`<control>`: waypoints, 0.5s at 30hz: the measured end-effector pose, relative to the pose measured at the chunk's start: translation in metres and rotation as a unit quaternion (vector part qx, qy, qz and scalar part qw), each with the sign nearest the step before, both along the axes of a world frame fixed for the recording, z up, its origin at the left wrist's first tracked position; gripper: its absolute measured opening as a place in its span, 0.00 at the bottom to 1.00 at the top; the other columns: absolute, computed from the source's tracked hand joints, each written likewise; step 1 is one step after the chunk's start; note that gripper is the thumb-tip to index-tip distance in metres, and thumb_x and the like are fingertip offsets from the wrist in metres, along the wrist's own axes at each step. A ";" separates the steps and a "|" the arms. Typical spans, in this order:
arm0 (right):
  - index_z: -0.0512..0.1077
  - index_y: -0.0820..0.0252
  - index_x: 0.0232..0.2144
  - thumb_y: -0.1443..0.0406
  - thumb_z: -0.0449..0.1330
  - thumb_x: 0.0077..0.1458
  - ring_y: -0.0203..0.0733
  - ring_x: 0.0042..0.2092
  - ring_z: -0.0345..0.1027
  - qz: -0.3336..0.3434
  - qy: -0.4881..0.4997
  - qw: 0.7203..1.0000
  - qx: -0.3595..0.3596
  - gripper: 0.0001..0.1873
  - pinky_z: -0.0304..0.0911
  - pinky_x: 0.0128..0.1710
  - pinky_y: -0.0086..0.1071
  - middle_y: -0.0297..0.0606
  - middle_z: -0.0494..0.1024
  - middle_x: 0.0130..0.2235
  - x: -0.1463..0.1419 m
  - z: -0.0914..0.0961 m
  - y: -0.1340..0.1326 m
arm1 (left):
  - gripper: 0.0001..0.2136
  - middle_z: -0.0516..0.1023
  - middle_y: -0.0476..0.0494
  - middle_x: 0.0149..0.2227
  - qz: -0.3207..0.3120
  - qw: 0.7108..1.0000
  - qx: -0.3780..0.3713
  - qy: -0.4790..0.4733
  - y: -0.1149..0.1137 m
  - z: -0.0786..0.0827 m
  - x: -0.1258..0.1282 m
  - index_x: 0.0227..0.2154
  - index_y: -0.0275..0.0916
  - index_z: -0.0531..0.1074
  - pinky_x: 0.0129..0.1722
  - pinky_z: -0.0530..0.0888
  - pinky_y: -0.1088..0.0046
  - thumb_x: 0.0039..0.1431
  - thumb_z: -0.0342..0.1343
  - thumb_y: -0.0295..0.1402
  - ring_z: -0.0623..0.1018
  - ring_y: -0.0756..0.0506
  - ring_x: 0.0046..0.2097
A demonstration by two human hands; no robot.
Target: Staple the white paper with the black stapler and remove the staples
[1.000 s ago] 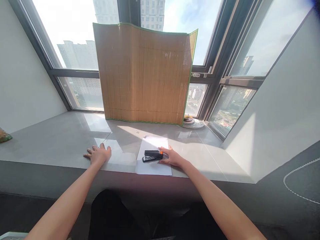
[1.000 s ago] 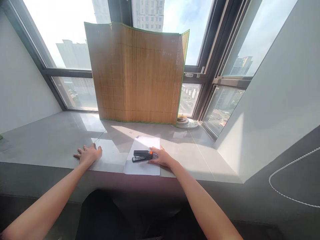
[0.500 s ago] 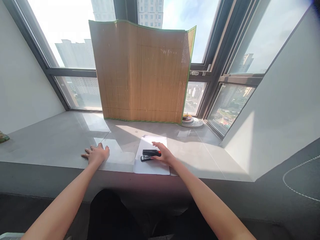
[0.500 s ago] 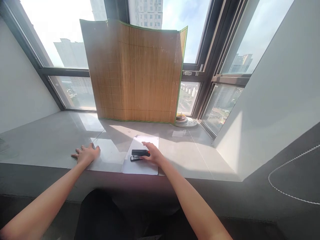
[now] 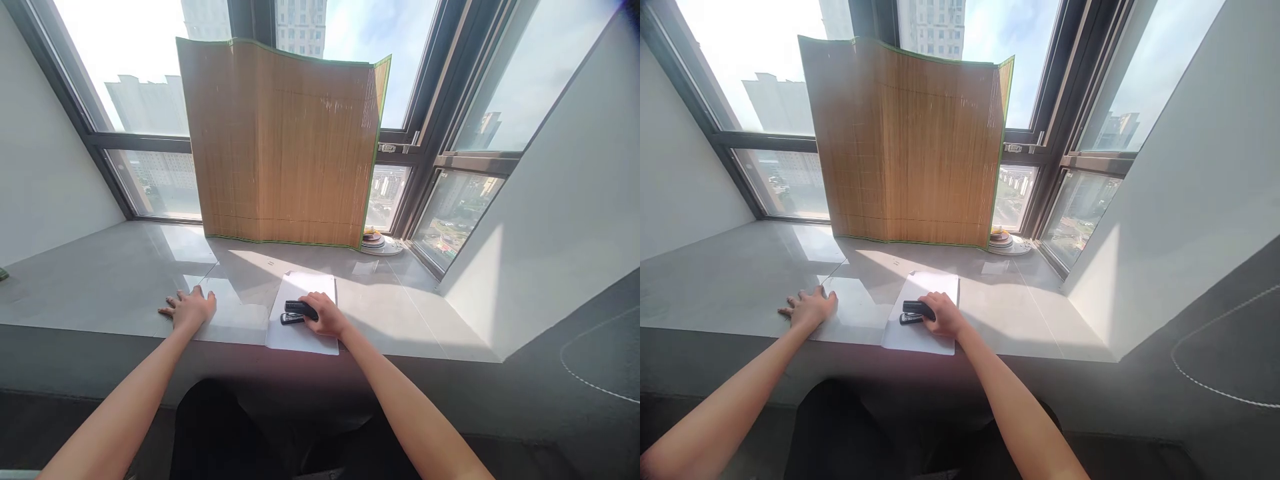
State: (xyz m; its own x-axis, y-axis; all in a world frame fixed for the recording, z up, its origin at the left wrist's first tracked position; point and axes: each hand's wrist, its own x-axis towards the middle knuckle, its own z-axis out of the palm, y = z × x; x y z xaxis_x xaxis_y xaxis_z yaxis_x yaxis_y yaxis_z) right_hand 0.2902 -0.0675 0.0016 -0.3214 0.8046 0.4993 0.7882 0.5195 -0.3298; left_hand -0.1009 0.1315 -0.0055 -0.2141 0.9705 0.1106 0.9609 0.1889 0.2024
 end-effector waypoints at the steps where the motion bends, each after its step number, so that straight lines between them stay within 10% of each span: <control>1: 0.71 0.56 0.55 0.70 0.67 0.54 0.51 0.46 0.71 0.001 0.001 1.000 -0.001 0.26 0.63 0.49 0.43 0.42 0.79 0.45 0.000 0.001 -0.001 | 0.34 0.56 0.15 0.72 0.002 1.000 0.000 0.003 0.000 0.001 0.000 0.65 0.37 0.70 0.62 0.50 0.21 0.67 0.42 0.53 0.51 0.11 0.73; 5: 0.72 0.55 0.55 0.66 0.68 0.57 0.50 0.47 0.72 0.012 0.030 0.999 -0.021 0.24 0.64 0.50 0.43 0.41 0.80 0.45 -0.001 0.002 -0.001 | 0.28 0.59 0.13 0.70 0.014 1.000 -0.013 0.020 -0.002 0.012 0.004 0.62 0.34 0.71 0.60 0.55 0.20 0.67 0.46 0.46 0.53 0.11 0.72; 8: 0.74 0.54 0.55 0.63 0.69 0.58 0.50 0.48 0.74 0.023 0.083 0.995 -0.042 0.23 0.66 0.51 0.43 0.41 0.82 0.47 0.000 0.002 -0.001 | 0.20 0.66 0.16 0.66 -0.104 0.993 0.037 0.043 -0.008 0.024 0.031 0.55 0.29 0.75 0.63 0.59 0.28 0.65 0.47 0.33 0.60 0.17 0.70; 15: 0.79 0.50 0.51 0.63 0.68 0.55 0.50 0.47 0.77 0.064 0.151 0.982 -0.097 0.19 0.72 0.51 0.44 0.36 0.84 0.46 0.005 0.010 -0.006 | 0.16 0.78 0.37 0.56 -0.430 0.894 0.065 -0.113 -0.029 0.025 0.188 0.49 0.38 0.77 0.62 0.73 0.62 0.63 0.49 0.24 0.77 0.41 0.58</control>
State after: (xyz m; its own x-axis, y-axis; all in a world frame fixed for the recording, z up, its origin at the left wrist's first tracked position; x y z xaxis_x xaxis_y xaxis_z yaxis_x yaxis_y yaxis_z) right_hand 0.2949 -0.0735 0.0112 -0.2860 0.8570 0.4286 0.5719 0.5116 -0.6412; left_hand 0.0875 0.1020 0.0192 0.5727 0.7696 0.2825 0.6716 -0.6380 0.3767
